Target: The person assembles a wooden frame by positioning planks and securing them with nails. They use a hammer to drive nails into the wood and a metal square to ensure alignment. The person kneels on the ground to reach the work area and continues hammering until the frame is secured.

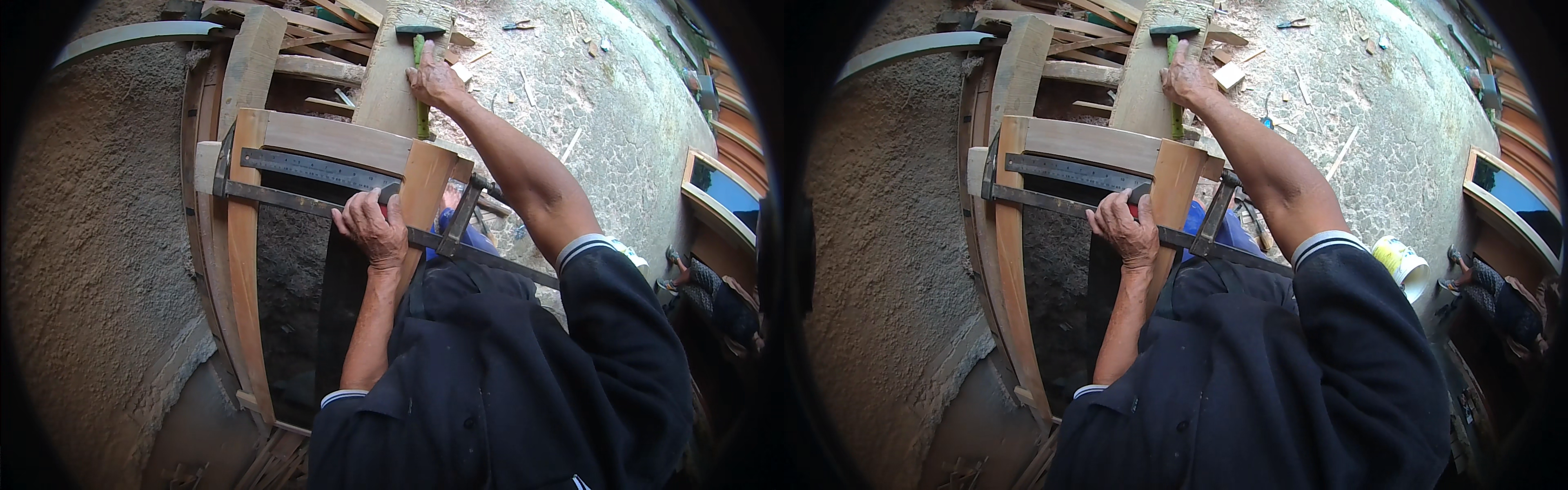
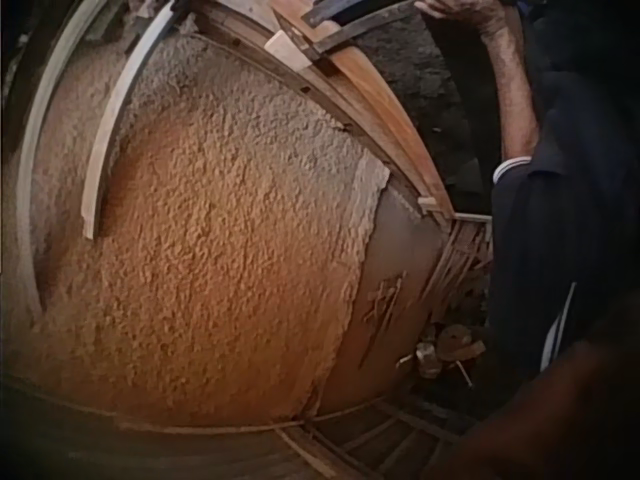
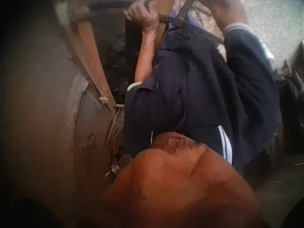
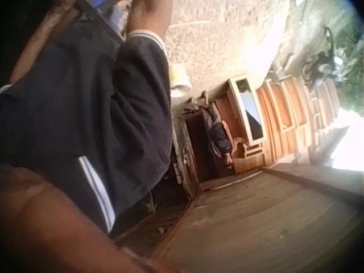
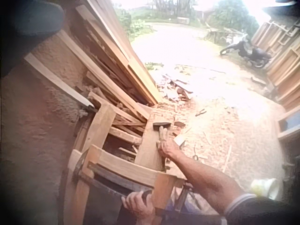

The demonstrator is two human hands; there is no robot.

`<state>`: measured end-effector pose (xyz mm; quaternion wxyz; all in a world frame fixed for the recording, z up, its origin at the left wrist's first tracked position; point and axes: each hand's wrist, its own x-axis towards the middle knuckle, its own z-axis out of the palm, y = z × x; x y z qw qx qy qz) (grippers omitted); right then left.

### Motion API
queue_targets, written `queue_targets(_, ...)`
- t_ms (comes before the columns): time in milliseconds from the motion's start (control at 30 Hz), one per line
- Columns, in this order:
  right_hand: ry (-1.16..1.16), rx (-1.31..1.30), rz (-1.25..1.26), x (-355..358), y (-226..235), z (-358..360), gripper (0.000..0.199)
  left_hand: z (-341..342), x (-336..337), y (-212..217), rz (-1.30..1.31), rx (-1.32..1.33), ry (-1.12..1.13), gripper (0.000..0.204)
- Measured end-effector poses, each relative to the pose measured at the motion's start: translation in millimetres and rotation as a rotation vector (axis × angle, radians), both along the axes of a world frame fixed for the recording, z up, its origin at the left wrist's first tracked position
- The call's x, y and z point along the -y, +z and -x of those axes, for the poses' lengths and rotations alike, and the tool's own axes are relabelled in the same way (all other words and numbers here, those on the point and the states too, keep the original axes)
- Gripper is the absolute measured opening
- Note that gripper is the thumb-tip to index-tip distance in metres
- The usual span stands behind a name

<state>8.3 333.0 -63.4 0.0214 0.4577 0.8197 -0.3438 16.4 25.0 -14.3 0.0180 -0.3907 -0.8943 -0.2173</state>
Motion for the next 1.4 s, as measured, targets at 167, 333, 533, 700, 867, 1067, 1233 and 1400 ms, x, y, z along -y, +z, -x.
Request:
queue_targets(167,-0.006,0.062,0.042,-1,1,1,0.086,0,-1,1,-0.007,0.014,-0.005,0.032)
queue_targets(333,0.005,0.072,0.007,-1,3,2,0.087,0,-2,2,-0.027,-0.015,-0.011,0.032)
queue_targets(533,0.002,0.054,0.001,-1,3,1,0.086,0,-1,1,-0.023,-0.005,-0.013,0.033)
queue_targets(700,-0.006,0.037,0.036,-1,2,0,0.087,1,-2,0,-0.034,-0.013,-0.014,0.032)
queue_targets(867,-0.003,0.028,-0.016,1,3,1,0.086,1,-2,1,-0.040,-0.013,-0.013,0.031)
queue_targets(1067,-0.003,0.025,0.007,0,5,2,0.085,1,-2,3,-0.014,-0.013,-0.010,0.032)
queue_targets(1233,0.003,0.026,0.001,-4,1,1,0.085,3,-3,6,0.031,-0.019,0.044,0.033)
queue_targets(1400,-0.014,0.036,0.015,-4,-4,-2,0.088,15,3,9,0.078,-0.070,0.078,0.033)
